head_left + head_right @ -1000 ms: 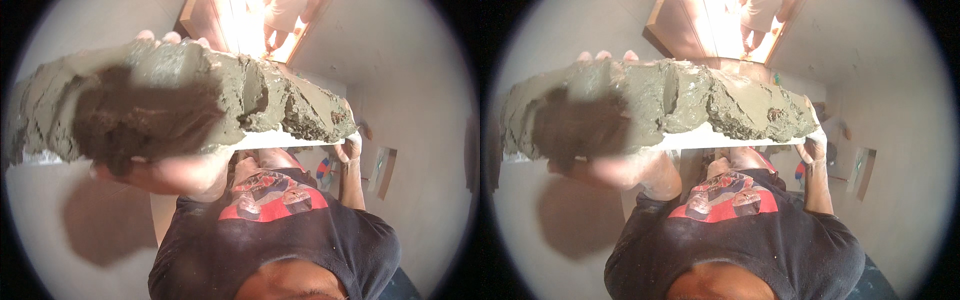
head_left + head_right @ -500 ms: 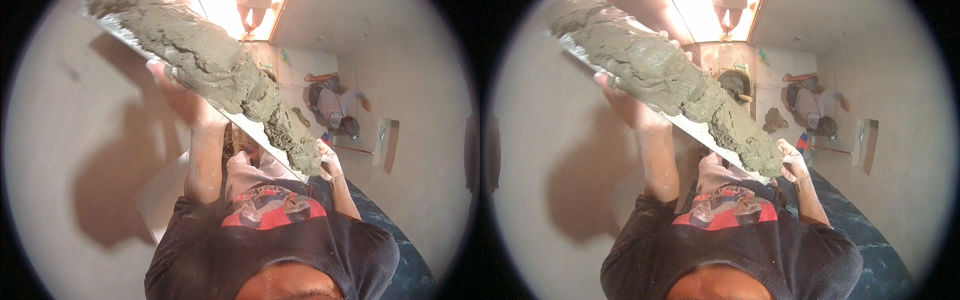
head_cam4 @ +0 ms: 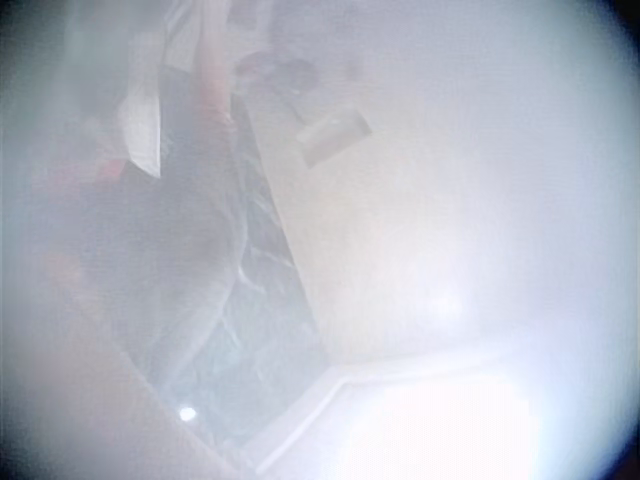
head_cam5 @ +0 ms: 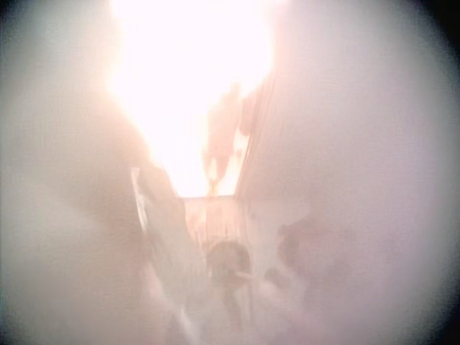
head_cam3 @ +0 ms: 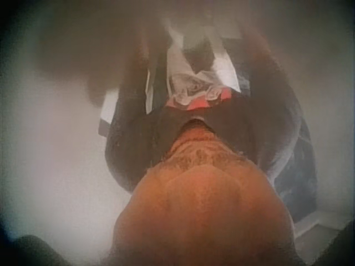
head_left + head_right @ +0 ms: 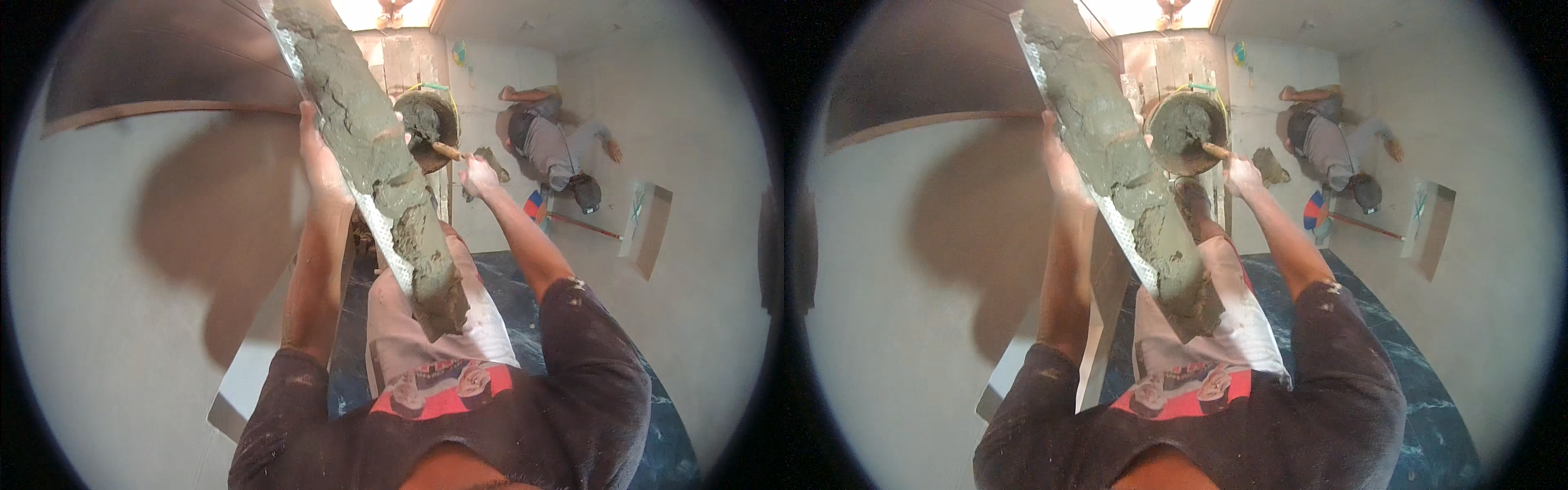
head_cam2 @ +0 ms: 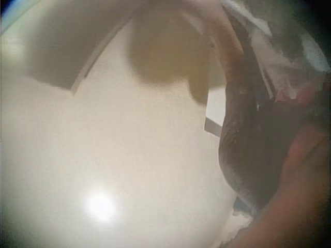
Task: The person applies mortar to a tile using a trowel and then installs the tile onto a wall, pressing and adjusting it into place.
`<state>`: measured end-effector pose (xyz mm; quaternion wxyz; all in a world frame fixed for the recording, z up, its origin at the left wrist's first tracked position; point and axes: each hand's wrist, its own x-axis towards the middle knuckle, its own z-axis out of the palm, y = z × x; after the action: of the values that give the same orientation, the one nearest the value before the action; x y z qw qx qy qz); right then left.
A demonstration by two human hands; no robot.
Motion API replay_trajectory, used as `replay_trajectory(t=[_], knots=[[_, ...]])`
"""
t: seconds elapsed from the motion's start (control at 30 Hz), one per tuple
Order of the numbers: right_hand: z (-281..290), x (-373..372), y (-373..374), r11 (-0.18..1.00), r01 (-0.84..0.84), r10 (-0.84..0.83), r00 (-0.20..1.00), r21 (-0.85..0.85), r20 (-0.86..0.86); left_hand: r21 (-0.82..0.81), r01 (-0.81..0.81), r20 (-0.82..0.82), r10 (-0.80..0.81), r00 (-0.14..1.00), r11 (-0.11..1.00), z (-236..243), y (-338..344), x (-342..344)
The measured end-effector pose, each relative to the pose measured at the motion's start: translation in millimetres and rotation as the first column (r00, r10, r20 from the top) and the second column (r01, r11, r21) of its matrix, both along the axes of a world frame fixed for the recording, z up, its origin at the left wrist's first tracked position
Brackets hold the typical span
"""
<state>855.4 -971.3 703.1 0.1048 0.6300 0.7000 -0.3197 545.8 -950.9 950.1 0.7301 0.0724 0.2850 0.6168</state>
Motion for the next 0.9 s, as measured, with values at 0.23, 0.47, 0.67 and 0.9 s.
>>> replay_trajectory(t=[0.23, 0.47, 0.67, 0.9], knots=[[-81, -41, 52, 0.968, -0.245, 0.222, 0.942, 0.062, 0.253, -0.223, 0.063, 0.012, -0.062, 0.998, 0.973, -86, -21, 6], [-152, -44, 65, 0.924, -0.38, 0.334, 0.853, 0.039, 0.401, -0.356, 0.133, 0.26, -0.039, 0.965, 0.925, -168, -45, 4], [-43, -33, 98, 0.986, -0.111, 0.137, 0.963, -0.121, 0.232, -0.337, 0.178, 0.323, -0.064, 0.944, 0.924, -189, -45, 0], [79, -13, 113, 0.992, 0.114, -0.127, 0.933, -0.058, -0.337, -0.338, 0.263, 0.318, -0.154, 0.936, 0.904, -190, -29, -7]])
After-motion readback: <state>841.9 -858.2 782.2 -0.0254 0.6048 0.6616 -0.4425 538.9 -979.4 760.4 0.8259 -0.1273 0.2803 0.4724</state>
